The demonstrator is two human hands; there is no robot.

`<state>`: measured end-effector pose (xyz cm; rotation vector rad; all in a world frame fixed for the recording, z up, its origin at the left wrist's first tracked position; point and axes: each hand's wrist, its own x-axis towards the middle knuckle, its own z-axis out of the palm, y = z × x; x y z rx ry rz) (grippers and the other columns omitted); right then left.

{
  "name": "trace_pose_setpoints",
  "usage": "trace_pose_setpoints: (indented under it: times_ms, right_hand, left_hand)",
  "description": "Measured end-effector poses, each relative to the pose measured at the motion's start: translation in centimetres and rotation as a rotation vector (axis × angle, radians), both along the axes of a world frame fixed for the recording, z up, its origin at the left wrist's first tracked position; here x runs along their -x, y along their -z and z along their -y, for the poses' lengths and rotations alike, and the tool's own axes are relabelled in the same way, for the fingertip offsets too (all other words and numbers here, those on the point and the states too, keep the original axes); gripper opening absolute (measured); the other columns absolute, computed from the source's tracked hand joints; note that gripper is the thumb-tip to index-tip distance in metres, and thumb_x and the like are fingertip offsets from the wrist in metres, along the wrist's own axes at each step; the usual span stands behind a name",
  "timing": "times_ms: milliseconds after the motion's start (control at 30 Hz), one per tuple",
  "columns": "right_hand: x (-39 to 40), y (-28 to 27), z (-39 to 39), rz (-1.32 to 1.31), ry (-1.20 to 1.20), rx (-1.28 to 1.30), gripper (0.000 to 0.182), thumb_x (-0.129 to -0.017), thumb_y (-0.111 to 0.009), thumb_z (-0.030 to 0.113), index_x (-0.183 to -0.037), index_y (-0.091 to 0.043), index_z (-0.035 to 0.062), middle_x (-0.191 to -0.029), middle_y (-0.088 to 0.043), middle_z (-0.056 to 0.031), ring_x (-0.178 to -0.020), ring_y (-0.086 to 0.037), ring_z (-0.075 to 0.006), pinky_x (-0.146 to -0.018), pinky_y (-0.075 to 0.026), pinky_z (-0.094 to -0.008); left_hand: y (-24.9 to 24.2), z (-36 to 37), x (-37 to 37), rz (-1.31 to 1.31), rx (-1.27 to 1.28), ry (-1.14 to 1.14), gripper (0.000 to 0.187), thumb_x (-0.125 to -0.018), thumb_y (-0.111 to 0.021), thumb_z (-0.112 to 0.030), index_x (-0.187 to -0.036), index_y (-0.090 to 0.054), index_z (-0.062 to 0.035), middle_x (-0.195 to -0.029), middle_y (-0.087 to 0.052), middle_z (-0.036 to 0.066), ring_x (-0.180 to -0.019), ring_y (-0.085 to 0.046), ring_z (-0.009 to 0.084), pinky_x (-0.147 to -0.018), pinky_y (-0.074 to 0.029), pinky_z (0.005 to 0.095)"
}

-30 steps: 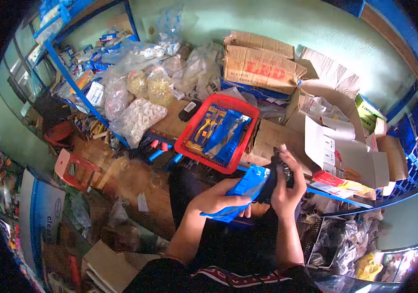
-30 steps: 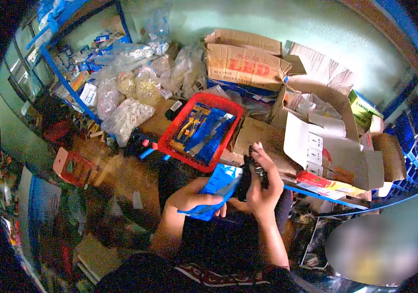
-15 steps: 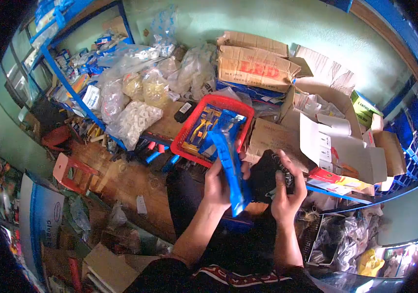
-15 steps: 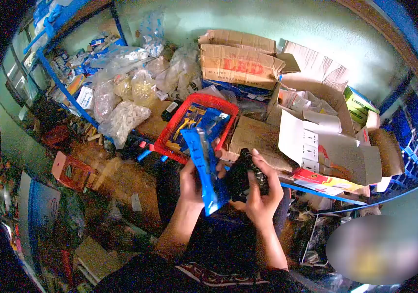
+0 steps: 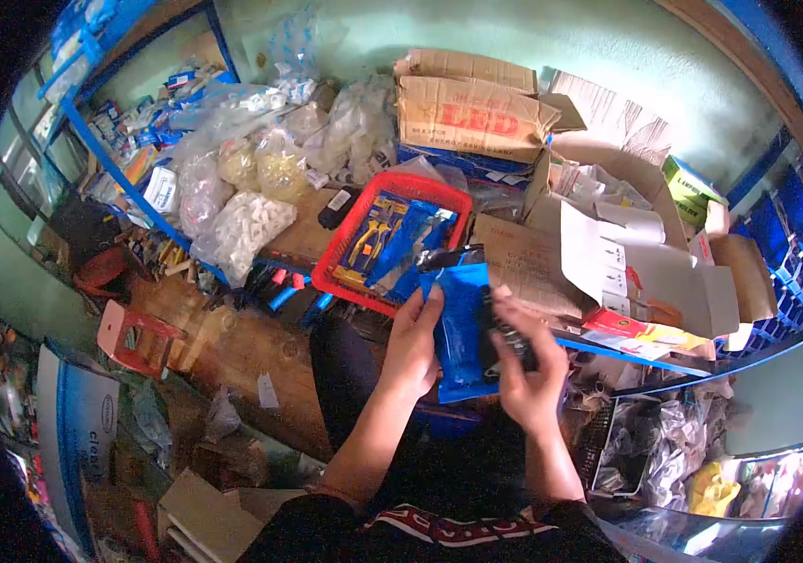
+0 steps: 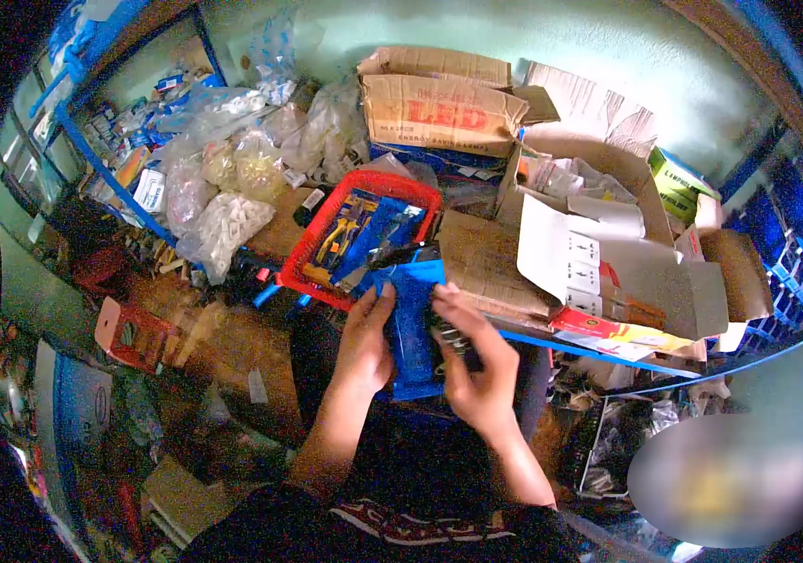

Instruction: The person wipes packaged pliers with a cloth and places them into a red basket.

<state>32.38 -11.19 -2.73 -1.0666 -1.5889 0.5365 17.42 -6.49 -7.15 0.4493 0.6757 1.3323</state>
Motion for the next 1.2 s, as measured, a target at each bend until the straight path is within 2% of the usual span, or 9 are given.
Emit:
trace_pose_setpoints:
  times_ms: [133, 233, 367, 467, 633, 867, 1000, 1067, 1200]
  right_hand:
    - [1.2, 2.1, -0.2, 0.079, -0.073, 0.03, 0.052, -0.079, -0.061, -0.018, -0.129, -0.066, -0.0034, -0.138, -0.065, -0.0233, -0.142, -0.053, -0.0376, -0.118, -0.041, -0.0434]
    - [1.0, 2.8, -1.2, 0.114, -0.073, -0.02, 0.053, -0.078, -0.061, -0.019, -0.128, -0.066, -0.0029, -0.138, -0.064, -0.0231, -0.142, -0.051, -0.0396, -0.119, -0.041, -0.0451]
    - [0.5, 3.0, -2.3, 0.174, -0.042, -0.077, 0.058, -0.075, -0.061, -0.019, -0.13, -0.066, -0.0015, -0.14, -0.064, -0.0215, -0.143, -0.049, -0.0411, -0.119, -0.041, -0.0478]
    - [0.5, 2.6, -3.0, 0.192, -0.027, -0.088, 0.061, -0.073, -0.059, -0.018, -0.131, -0.065, -0.0007, -0.141, -0.062, -0.0216, -0.144, -0.048, -0.0421, -0.121, -0.039, -0.0495]
    - [0.3, 2.3, -4.4, 0.185, 0.032, -0.097, 0.058, -0.079, -0.057, -0.017, -0.133, -0.064, 0.0003, -0.143, -0.061, -0.0219, -0.146, -0.046, -0.0402, -0.12, -0.04, -0.0468]
    - [-0.8, 2.4, -6.6, 0.132, 0.18, -0.166, 0.048, -0.083, -0.059, -0.016, -0.128, -0.066, -0.0008, -0.14, -0.064, -0.0209, -0.141, -0.053, -0.0369, -0.117, -0.043, -0.0439]
    - [-1.8, 2.6, -6.8, 0.131, 0.216, -0.123, 0.047, -0.083, -0.059, -0.016, -0.128, -0.066, -0.0014, -0.139, -0.065, -0.0207, -0.138, -0.057, -0.0351, -0.116, -0.044, -0.0429]
    - [-1.8, 2.6, -7.0, 0.129, 0.215, -0.126, 0.047, -0.083, -0.059, -0.016, -0.128, -0.066, -0.0016, -0.138, -0.066, -0.0209, -0.137, -0.058, -0.0349, -0.115, -0.045, -0.0429]
    - [-1.1, 1.2, -8.0, 0.141, 0.256, -0.22, 0.05, -0.081, -0.057, -0.016, -0.128, -0.066, -0.0016, -0.14, -0.064, -0.0221, -0.138, -0.057, -0.0367, -0.115, -0.045, -0.0439]
  left_hand:
    - [1.4, 0.3, -0.3, -0.066, -0.058, 0.077, 0.028, -0.113, -0.05, -0.024, -0.128, -0.063, -0.0051, -0.116, -0.072, 0.007, -0.103, -0.069, 0.0126, -0.09, -0.056, 0.031]
    - [2.5, 0.9, -0.6, -0.085, -0.158, 0.138, 0.037, -0.111, -0.051, -0.029, -0.137, -0.059, -0.0039, -0.13, -0.067, 0.009, -0.118, -0.064, 0.0169, -0.104, -0.049, 0.0349]
    - [1.1, 1.5, -0.7, -0.002, -0.151, 0.165, 0.041, -0.111, -0.05, -0.029, -0.142, -0.055, -0.0025, -0.135, -0.065, 0.008, -0.124, -0.06, 0.0157, -0.11, -0.044, 0.0349]
    - [0.3, 2.2, -0.5, -0.248, -0.303, 0.198, 0.038, -0.109, -0.053, -0.023, -0.14, -0.057, -0.0023, -0.134, -0.064, 0.005, -0.124, -0.058, 0.0124, -0.11, -0.042, 0.0331]
    - [1.1, 2.2, -0.1, -0.513, -0.315, 0.182, 0.022, -0.098, -0.069, -0.007, -0.12, -0.067, -0.0055, -0.103, -0.07, -0.003, -0.092, -0.062, 0.0051, -0.083, -0.052, 0.0244]
    - [-0.3, 2.4, 2.4, -0.52, -0.321, 0.264, 0.027, -0.101, -0.067, -0.012, -0.127, -0.065, -0.0027, -0.104, -0.07, -0.001, -0.09, -0.062, 0.005, -0.082, -0.054, 0.026]
    - [-3.3, 0.0, 6.1, -0.64, -0.324, 0.082, 0.033, -0.1, -0.069, -0.014, -0.132, -0.065, -0.0051, -0.119, -0.069, 0.001, -0.106, -0.062, 0.0081, -0.095, -0.052, 0.0288]
    - [-4.3, -3.4, 8.4, -0.949, -0.434, -0.037, 0.043, -0.098, -0.074, -0.02, -0.136, -0.063, -0.0038, -0.119, -0.072, 0.004, -0.107, -0.066, 0.012, -0.097, -0.053, 0.0313]
    - [-4.9, -13.2, 11.0, -1.373, -0.537, 0.107, 0.035, -0.095, -0.07, -0.018, -0.126, -0.066, -0.0035, -0.111, -0.076, 0.016, -0.101, -0.072, 0.024, -0.092, -0.055, 0.0387]
